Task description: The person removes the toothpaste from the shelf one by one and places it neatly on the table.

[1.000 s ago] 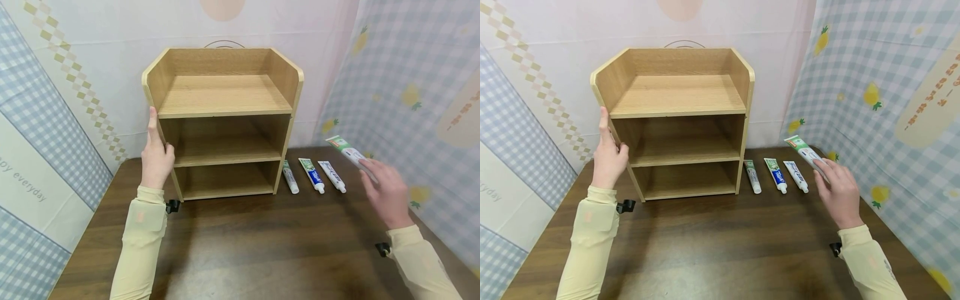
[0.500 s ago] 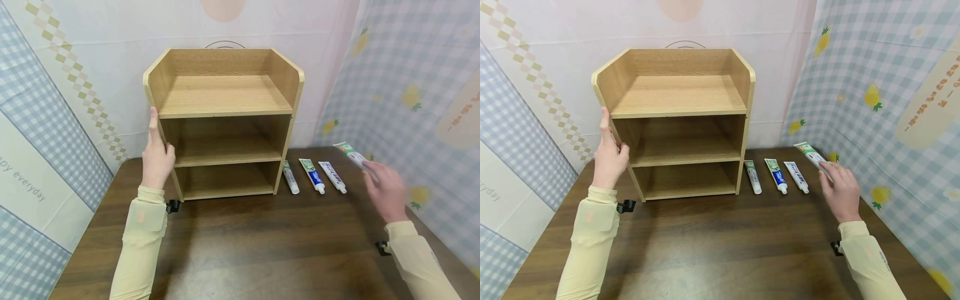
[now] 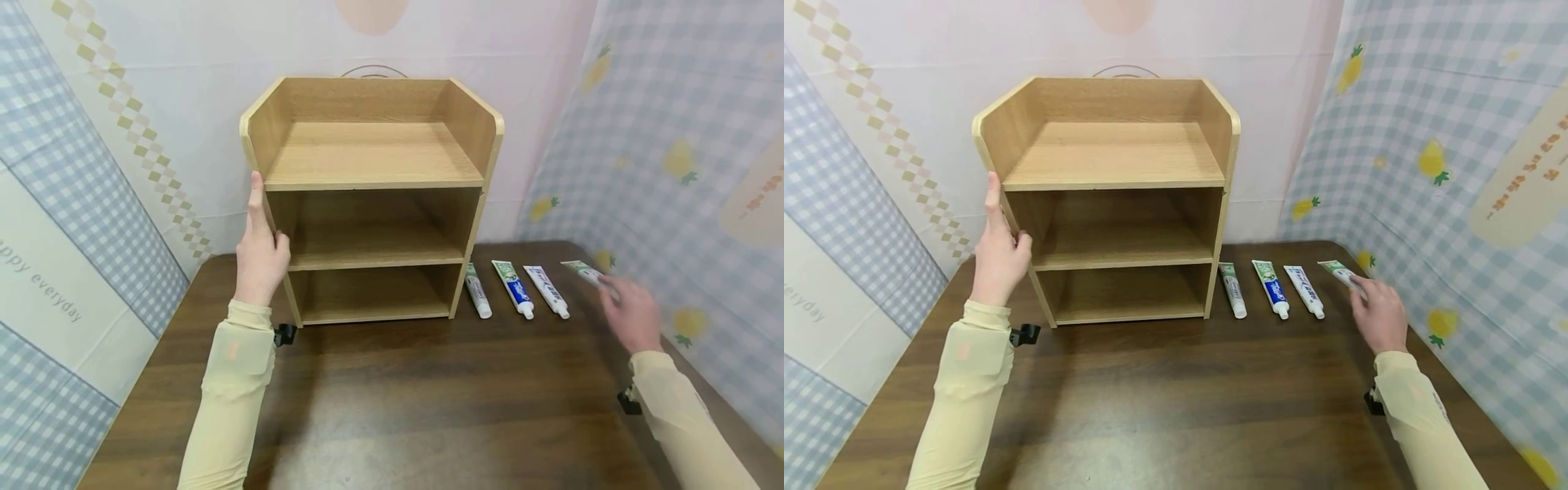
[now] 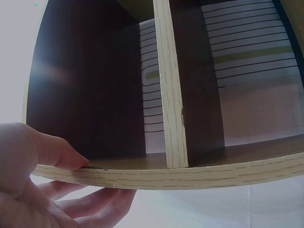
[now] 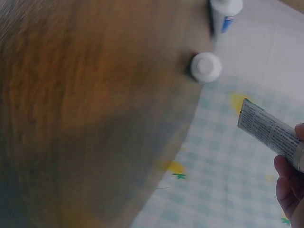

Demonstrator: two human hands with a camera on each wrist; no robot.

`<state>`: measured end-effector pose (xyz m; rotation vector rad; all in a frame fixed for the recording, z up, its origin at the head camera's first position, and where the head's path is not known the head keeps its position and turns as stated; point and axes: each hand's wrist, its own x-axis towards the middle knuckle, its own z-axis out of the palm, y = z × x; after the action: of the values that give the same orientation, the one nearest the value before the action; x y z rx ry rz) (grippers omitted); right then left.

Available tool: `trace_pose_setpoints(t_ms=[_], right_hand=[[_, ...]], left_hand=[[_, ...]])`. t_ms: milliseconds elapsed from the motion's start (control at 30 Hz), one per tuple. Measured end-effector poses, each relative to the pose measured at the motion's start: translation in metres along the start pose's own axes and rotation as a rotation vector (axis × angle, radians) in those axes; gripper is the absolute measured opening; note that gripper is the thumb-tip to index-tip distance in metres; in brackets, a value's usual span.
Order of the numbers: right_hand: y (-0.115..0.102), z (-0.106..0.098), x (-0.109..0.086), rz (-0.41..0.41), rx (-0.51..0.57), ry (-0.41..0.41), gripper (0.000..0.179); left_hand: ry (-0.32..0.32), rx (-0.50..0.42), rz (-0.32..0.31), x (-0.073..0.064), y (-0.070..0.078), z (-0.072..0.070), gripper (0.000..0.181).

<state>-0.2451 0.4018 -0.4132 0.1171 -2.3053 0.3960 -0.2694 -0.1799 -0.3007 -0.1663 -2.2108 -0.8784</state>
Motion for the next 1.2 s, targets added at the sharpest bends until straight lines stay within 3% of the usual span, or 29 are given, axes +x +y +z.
trace_pose_setpoints(t_ms=[467,733,1067,1200], right_hand=[[0.039,0.019,-0.002,0.053,-0.038,-0.244,0.025],[0.056,0.025,-0.004,0.038,-0.025,-0.285,0.024],[0.063,0.023,0.012,0.041,-0.033,-0.505,0.026],[0.065,0.025,0.02,0.028,-0.043,-0.556,0.026]], left_hand=[[0.01,0.004,-0.002,0.001,0.001,0.001,0.089],[0.005,0.011,-0.005,0.0,0.001,0.001,0.089],[-0.009,0.016,0.006,0.0,0.003,0.0,0.089],[-0.009,0.017,0.006,-0.001,0.002,-0.001,0.089]])
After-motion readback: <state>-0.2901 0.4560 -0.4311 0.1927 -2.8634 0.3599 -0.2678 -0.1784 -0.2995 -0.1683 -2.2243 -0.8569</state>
